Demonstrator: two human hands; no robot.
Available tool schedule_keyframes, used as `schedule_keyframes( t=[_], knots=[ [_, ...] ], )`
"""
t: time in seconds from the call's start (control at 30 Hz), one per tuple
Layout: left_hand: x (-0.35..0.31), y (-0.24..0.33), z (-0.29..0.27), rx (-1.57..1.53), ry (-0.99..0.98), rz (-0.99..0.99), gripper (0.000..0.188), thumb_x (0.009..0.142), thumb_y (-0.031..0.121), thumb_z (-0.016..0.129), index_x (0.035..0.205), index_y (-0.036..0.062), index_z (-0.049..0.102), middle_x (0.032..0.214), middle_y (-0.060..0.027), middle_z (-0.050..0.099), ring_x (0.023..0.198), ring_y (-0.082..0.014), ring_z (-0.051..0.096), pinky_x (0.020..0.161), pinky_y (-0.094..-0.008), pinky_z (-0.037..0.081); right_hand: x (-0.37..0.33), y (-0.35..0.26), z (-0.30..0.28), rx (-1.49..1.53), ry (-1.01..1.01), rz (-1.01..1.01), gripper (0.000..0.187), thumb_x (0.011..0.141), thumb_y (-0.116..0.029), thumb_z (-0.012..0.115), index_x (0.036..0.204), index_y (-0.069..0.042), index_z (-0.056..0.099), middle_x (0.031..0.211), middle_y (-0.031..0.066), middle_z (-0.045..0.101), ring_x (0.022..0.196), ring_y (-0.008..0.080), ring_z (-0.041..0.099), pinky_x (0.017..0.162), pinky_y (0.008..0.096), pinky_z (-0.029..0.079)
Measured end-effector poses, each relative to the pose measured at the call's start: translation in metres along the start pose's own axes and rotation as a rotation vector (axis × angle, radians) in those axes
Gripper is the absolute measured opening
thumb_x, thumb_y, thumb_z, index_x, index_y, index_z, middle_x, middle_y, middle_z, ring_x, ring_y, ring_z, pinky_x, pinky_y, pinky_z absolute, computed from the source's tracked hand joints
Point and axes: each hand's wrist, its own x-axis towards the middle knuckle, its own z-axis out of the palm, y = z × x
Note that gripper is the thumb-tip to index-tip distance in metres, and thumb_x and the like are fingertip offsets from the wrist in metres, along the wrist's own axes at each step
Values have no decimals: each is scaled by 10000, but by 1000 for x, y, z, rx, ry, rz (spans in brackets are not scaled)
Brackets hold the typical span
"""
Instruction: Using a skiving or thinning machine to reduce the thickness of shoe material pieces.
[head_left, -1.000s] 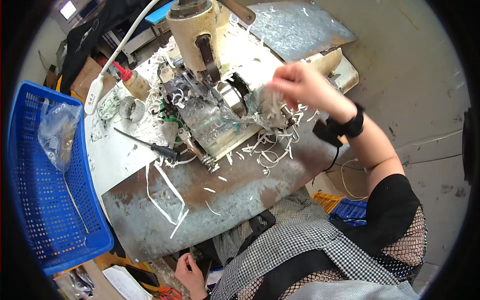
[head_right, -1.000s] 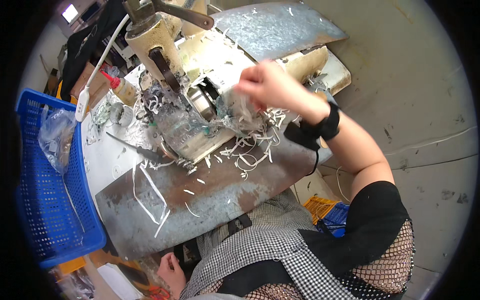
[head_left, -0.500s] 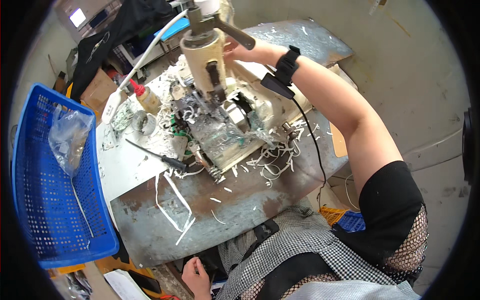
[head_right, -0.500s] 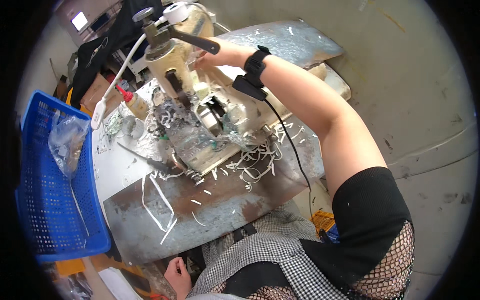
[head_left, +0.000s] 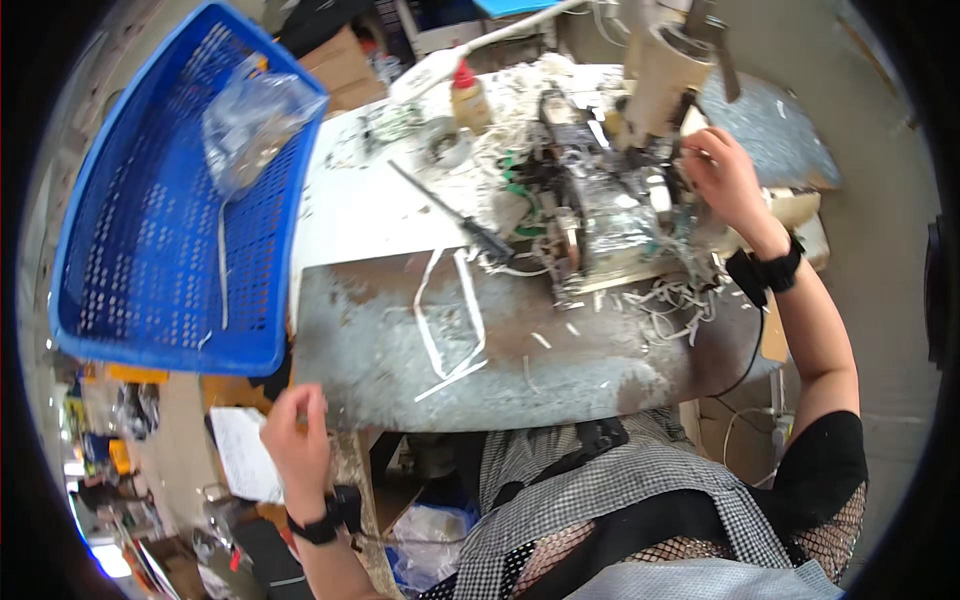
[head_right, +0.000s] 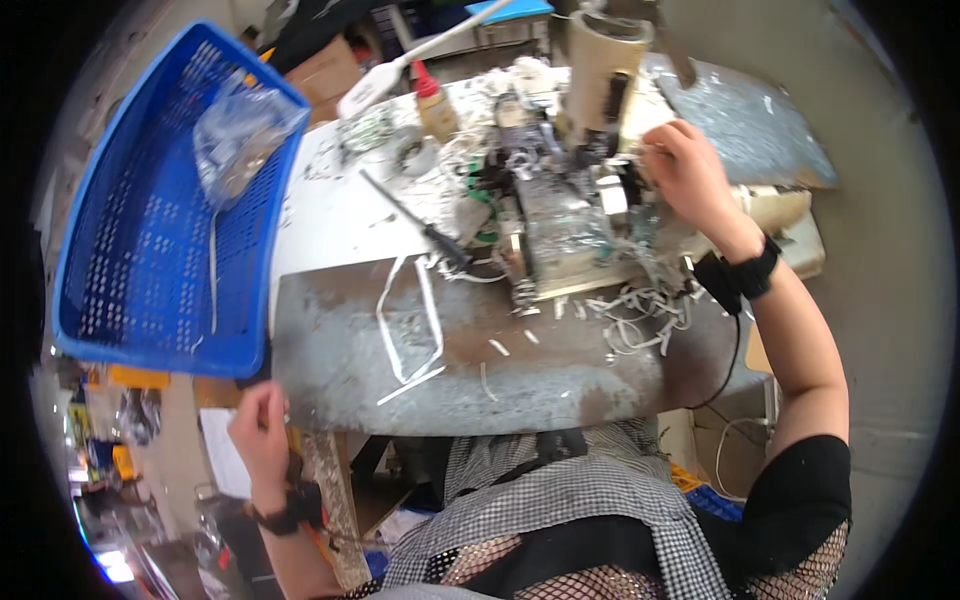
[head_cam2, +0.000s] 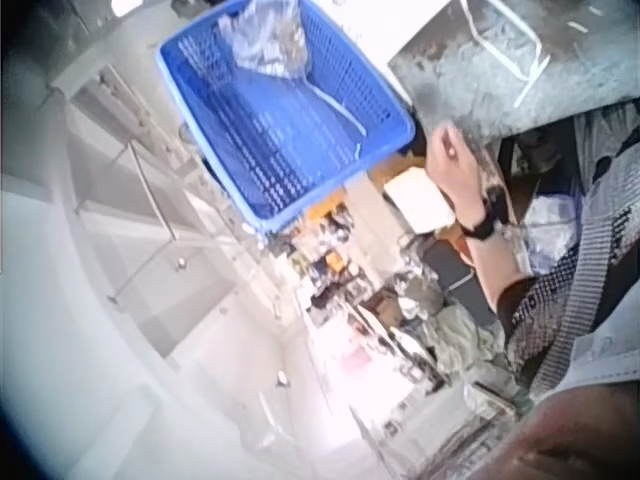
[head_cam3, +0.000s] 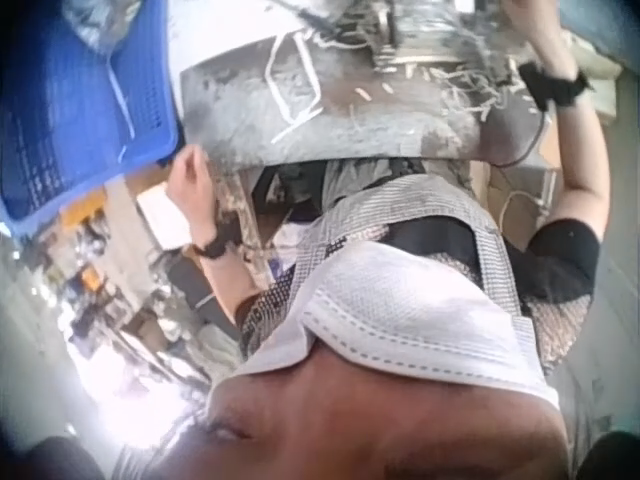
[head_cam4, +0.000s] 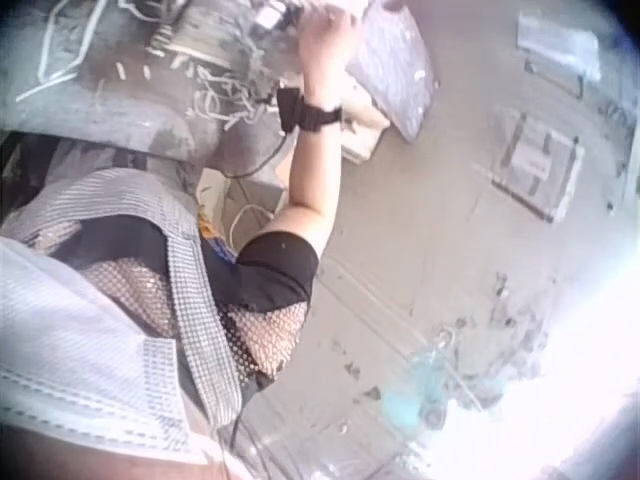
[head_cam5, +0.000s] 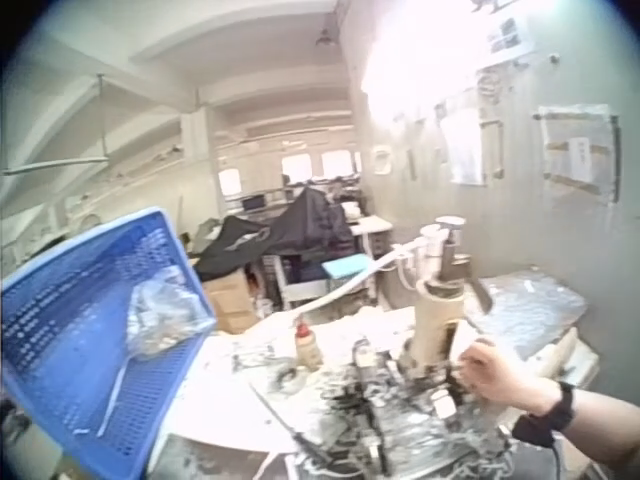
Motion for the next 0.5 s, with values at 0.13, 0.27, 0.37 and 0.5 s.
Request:
schedule_keyframes(
  t=[0.13, 0.27, 0.37, 0.5],
  knots=[
    [69, 0, 7, -126, -21, 41, 110, 883, 83, 641, 933, -15, 653, 833, -93, 681, 742, -151, 654, 680, -260, 513, -10, 3, 12, -75, 163, -98, 136, 889, -39, 582, 1020, -23, 611, 1019, 139, 602, 960, 333, 572, 836, 381, 463],
    [101, -8, 18, -82, -67, 100, 119, 873, 88, 649, 941, -9, 659, 866, -101, 691, 757, -160, 665, 680, -273, 523, -14, -3, 14, -114, 206, -110, 142, 899, -36, 567, 1034, -4, 593, 1033, 146, 590, 968, 326, 554, 847, 372, 447],
    [116, -16, 17, -94, -114, 72, 128, 863, 90, 655, 950, -4, 664, 886, -110, 693, 770, -171, 671, 678, -283, 528, -15, -8, 14, -128, 217, -120, 142, 902, -35, 561, 1036, -2, 592, 1035, 146, 590, 967, 325, 550, 848, 376, 445],
    [126, -26, 0, -46, -63, 44, 120, 862, 90, 655, 936, -4, 670, 873, -110, 692, 770, -173, 669, 677, -280, 527, -14, -3, 18, -109, 207, -126, 142, 898, -36, 564, 1033, 2, 586, 1043, 148, 588, 973, 323, 546, 864, 374, 439]
  ],
)
